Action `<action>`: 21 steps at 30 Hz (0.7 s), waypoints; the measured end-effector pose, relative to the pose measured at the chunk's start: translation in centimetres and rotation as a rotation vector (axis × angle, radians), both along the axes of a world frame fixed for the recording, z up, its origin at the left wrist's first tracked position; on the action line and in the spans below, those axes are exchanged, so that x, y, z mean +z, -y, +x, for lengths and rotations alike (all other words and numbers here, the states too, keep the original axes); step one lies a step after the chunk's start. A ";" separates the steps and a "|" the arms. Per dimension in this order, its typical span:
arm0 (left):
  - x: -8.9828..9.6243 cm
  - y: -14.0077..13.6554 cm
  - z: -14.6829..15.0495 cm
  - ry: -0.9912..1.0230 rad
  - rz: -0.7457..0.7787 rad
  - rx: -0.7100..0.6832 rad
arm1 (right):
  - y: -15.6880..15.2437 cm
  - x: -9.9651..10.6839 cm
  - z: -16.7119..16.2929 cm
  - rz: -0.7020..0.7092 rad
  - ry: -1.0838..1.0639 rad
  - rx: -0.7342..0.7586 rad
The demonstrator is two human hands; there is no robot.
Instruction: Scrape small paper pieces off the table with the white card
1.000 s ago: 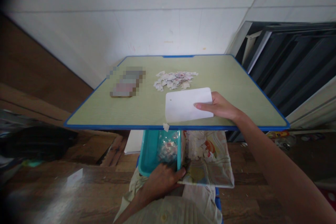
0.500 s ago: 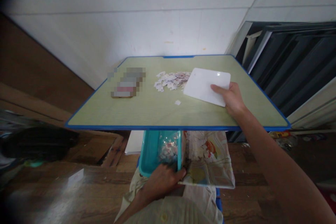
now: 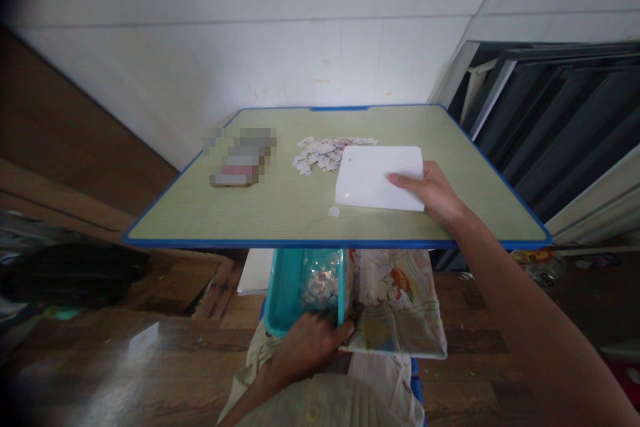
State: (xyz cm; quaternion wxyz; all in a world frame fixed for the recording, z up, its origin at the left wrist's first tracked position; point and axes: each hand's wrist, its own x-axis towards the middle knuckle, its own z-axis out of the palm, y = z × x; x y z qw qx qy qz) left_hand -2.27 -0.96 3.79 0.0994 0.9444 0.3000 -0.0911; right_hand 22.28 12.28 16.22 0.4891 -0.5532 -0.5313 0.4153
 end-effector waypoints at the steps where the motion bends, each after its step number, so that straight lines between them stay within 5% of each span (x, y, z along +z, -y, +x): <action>1: 0.0 0.0 0.0 0.004 0.010 -0.004 | 0.0 0.0 0.0 -0.008 0.010 0.015; 21: -0.1 0.1 0.0 0.013 0.012 0.012 | 0.2 -0.1 0.1 -0.053 0.216 0.370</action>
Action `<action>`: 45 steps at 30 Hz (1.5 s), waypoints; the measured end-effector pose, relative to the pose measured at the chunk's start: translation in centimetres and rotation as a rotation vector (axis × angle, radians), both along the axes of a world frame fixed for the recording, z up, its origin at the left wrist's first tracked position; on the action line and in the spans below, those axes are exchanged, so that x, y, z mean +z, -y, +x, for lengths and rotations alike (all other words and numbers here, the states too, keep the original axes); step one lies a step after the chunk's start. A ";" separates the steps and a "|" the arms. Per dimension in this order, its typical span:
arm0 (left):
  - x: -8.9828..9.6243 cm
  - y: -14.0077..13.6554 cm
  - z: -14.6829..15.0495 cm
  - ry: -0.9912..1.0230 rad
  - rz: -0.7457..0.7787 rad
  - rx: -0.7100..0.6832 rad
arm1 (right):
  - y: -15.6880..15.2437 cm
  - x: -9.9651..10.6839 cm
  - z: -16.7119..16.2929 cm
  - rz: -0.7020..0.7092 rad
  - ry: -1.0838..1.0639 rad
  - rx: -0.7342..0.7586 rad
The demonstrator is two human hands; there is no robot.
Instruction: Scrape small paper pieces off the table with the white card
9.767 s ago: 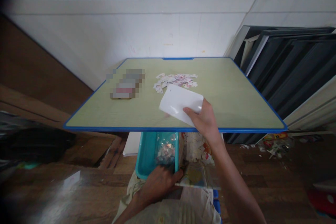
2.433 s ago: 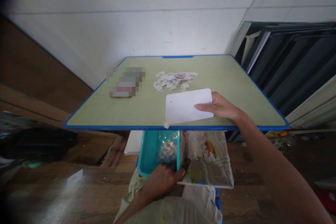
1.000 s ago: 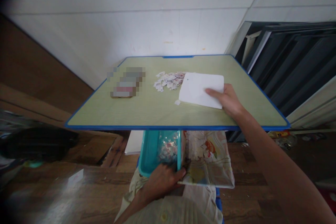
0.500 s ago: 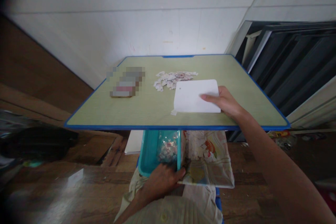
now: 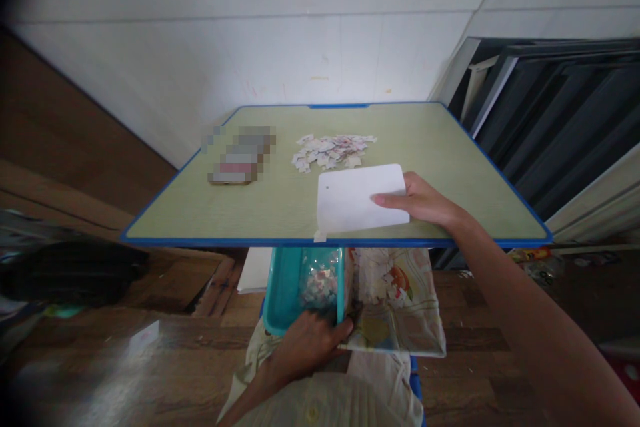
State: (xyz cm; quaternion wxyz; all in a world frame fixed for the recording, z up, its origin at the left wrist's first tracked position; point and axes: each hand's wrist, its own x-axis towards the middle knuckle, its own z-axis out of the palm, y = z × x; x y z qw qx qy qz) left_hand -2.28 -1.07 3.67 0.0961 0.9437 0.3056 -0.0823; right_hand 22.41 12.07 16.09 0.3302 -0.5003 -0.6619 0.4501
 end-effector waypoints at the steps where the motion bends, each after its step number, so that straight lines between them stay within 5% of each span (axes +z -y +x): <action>1: 0.0 0.0 0.0 -0.002 -0.001 -0.001 | 0.0 0.0 0.0 -0.003 0.001 -0.003; 10: 0.5 -0.1 0.1 -0.013 0.005 -0.007 | 0.1 -0.1 -0.3 0.065 -0.052 -0.208; 28: 0.0 0.1 0.0 -0.005 -0.006 0.007 | -0.4 -0.4 -0.1 0.116 -0.167 -0.349; 45: -0.4 0.0 0.0 0.026 0.017 0.003 | 0.1 -0.2 0.5 0.088 -0.165 -0.321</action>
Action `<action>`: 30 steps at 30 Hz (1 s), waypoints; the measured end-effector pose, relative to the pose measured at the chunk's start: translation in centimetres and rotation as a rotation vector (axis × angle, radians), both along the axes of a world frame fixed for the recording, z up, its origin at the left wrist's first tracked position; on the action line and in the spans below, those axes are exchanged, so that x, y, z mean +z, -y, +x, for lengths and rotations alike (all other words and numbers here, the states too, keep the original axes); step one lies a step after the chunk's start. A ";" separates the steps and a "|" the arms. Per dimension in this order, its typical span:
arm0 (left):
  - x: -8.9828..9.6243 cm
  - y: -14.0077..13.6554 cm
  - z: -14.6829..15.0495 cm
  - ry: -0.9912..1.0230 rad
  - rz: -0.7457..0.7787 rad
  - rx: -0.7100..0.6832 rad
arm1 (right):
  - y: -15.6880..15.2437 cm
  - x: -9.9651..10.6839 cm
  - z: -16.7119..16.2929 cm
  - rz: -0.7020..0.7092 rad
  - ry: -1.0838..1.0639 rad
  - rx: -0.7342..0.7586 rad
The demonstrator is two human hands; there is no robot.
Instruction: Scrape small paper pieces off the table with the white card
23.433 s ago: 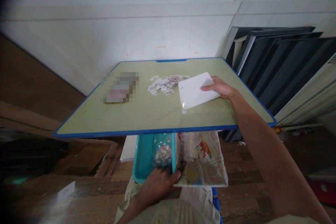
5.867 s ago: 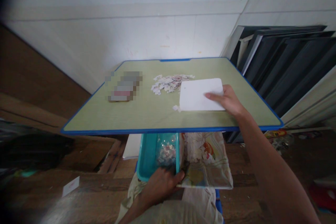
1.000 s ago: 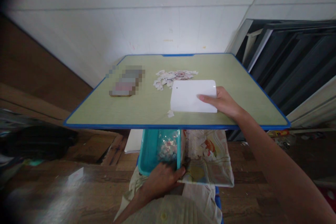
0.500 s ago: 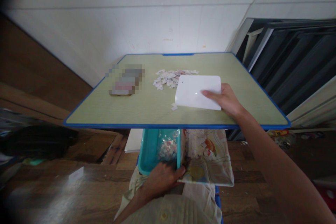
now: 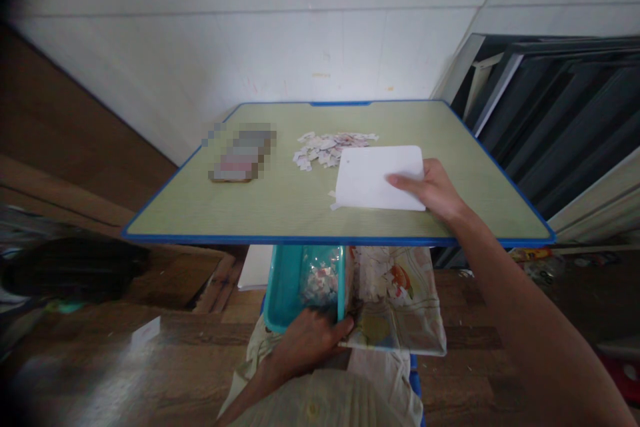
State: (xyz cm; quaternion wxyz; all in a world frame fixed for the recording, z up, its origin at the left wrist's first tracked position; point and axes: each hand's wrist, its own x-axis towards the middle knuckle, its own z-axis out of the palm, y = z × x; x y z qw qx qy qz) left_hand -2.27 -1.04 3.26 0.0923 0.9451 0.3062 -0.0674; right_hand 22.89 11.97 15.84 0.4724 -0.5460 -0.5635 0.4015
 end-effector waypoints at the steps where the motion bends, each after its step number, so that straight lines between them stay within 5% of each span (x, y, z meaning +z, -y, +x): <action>1: 0.0 0.0 0.0 0.000 0.002 -0.001 | 0.0 0.0 0.1 -0.002 0.008 0.006; 24: 0.8 0.0 0.1 -0.036 -0.028 0.003 | -0.3 0.2 -0.7 0.046 0.099 -0.028; 30: 0.8 0.0 0.1 -0.039 -0.044 0.007 | -0.5 -0.3 0.0 0.062 -0.027 -0.089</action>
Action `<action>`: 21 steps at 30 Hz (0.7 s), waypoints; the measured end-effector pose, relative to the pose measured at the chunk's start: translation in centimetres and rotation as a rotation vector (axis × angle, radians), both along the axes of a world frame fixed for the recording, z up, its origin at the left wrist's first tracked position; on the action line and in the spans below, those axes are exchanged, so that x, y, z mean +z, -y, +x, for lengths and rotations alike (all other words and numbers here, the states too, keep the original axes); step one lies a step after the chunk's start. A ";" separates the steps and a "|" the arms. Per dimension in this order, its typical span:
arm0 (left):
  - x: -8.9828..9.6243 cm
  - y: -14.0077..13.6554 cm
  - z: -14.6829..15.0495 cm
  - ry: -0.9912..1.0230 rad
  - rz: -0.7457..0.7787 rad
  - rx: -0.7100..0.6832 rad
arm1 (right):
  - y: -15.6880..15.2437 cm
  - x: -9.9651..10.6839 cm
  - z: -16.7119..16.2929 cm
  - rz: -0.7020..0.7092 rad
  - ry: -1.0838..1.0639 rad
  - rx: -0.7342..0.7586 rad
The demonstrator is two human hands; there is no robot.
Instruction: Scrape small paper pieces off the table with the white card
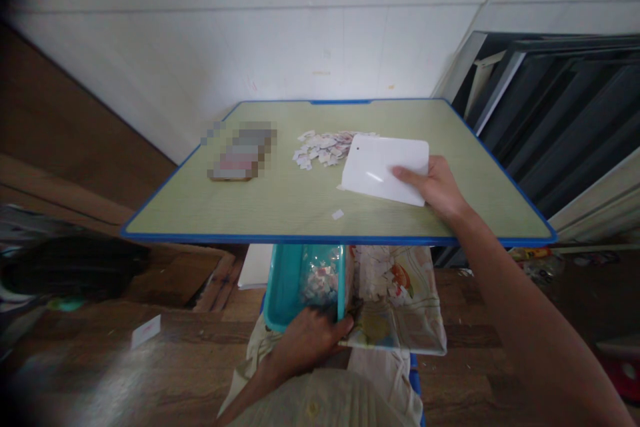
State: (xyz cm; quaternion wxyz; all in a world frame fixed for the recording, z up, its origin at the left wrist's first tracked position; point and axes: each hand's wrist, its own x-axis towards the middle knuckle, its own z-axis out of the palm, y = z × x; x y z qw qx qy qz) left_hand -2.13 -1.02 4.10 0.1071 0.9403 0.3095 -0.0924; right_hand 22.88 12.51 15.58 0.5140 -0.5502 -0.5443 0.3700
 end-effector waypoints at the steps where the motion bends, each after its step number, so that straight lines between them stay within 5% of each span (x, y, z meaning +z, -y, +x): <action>1: 0.0 0.0 0.0 0.000 -0.002 -0.001 | 0.0 0.0 0.1 -0.009 -0.024 0.001; 21: 0.0 0.0 0.0 0.011 0.001 0.004 | 1.1 0.7 0.0 -0.127 -0.008 0.141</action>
